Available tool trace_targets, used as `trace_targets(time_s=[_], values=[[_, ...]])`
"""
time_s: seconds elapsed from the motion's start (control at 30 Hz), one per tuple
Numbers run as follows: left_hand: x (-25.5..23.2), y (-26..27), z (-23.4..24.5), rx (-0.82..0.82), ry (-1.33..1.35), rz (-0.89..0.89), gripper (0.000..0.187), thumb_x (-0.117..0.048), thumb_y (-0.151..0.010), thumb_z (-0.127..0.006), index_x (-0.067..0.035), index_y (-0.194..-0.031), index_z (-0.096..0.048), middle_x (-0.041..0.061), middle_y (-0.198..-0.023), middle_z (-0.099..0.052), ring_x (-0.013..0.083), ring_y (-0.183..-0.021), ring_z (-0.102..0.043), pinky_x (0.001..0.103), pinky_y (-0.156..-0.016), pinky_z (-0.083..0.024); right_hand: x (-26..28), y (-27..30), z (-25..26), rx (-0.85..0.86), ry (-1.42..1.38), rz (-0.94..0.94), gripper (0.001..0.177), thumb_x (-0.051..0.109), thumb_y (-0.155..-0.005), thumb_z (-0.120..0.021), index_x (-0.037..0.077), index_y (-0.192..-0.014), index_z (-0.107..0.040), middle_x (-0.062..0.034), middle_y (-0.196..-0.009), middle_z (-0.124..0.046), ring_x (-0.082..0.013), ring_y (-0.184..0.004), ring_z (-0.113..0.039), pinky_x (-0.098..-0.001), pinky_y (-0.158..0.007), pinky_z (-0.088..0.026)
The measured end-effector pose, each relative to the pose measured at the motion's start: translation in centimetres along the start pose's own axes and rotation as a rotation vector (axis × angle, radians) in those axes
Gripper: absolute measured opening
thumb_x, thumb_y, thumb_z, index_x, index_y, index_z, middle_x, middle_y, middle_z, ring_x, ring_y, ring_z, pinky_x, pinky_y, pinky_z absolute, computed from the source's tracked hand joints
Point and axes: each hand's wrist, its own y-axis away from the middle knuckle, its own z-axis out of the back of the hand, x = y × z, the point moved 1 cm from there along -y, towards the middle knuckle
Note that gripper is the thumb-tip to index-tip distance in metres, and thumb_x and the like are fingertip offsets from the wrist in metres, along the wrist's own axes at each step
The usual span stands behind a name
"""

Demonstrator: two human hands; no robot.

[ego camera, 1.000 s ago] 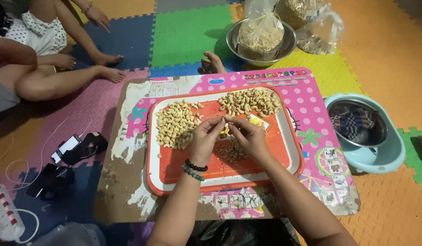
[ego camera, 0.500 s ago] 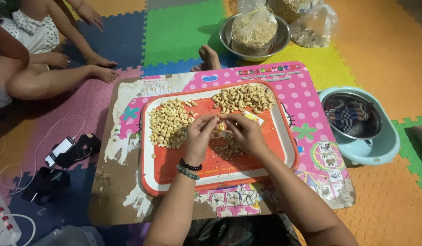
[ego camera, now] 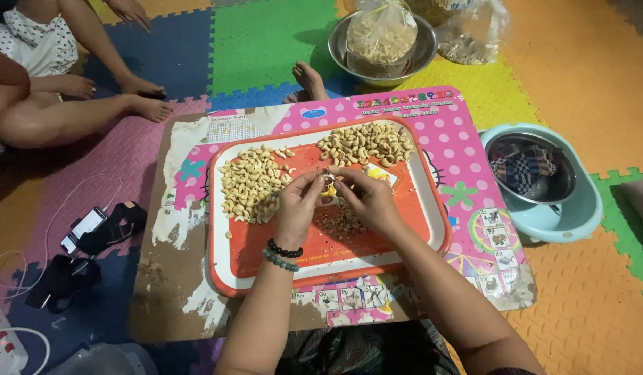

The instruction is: Manually peeling the skins off peanuts and separating the nuts from the husks on a tray.

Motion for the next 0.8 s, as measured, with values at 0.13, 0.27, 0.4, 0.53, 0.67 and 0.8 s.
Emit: trace_targets(time_s=[0.13,0.27,0.4,0.53,0.67,0.8], values=[[0.9,-0.3,0.4,-0.005,0.007,-0.003,0.031,-0.014,-0.097,-0.071,0.007,-0.119,-0.070,0.016,-0.100,-0.068,0.0145,-0.091,-0.063,0.038,-0.074,-0.068,0.1,0.1,0.2,-0.004,0.010,0.013,0.022,0.012,-0.096,-0.073,0.003,-0.117,-0.073,-0.0139,-0.075,-0.076,-0.0201,-0.049,-0.059,-0.0320,-0.048,-0.043],[1.1,-0.4,0.5,0.007,-0.043,-0.022,0.031,-0.015,-0.098,-0.071,0.006,-0.120,-0.070,0.017,-0.098,-0.070,0.0146,-0.091,-0.065,0.038,-0.075,-0.068,0.1,-0.2,0.1,0.004,0.062,0.021,0.018,0.011,-0.095,-0.073,0.007,-0.113,-0.074,-0.0117,-0.077,-0.077,-0.0212,-0.050,-0.062,-0.0314,-0.049,-0.047],[1.3,-0.5,0.6,0.032,-0.078,-0.026,0.027,-0.015,-0.098,-0.071,0.003,-0.118,-0.073,0.019,-0.102,-0.072,0.0154,-0.093,-0.066,0.037,-0.075,-0.067,-0.9,-0.3,-0.2,-0.013,0.122,0.049,0.015,0.009,-0.092,-0.076,0.008,-0.107,-0.073,-0.0109,-0.079,-0.077,-0.0271,-0.054,-0.068,-0.0344,-0.048,-0.050],[1.5,-0.6,0.7,0.033,-0.027,-0.010,0.026,-0.014,-0.097,-0.072,0.003,-0.117,-0.073,0.019,-0.103,-0.073,0.0170,-0.092,-0.069,0.039,-0.074,-0.067,-1.4,-0.2,-0.3,-0.019,0.199,0.083,0.011,0.008,-0.093,-0.072,0.015,-0.101,-0.075,-0.0068,-0.078,-0.077,-0.0287,-0.056,-0.071,-0.0346,-0.047,-0.051],[0.9,-0.6,0.4,0.040,0.073,0.100,0.029,-0.017,-0.097,-0.071,0.004,-0.118,-0.071,0.018,-0.099,-0.071,0.0175,-0.088,-0.068,0.035,-0.075,-0.066,0.1,-0.1,-0.4,-0.078,0.012,0.025,0.016,0.011,-0.094,-0.074,0.013,-0.110,-0.076,-0.0067,-0.073,-0.076,-0.0148,-0.048,-0.059,-0.0271,-0.046,-0.045],[0.9,-0.5,0.6,0.032,0.134,0.147,0.032,-0.019,-0.097,-0.071,0.005,-0.119,-0.070,0.018,-0.098,-0.070,0.0187,-0.087,-0.069,0.035,-0.072,-0.066,1.0,-0.1,-0.4,-0.064,-0.038,0.004,0.021,0.012,-0.096,-0.073,0.011,-0.116,-0.075,-0.0081,-0.074,-0.078,-0.0128,-0.046,-0.057,-0.0257,-0.045,-0.044]])
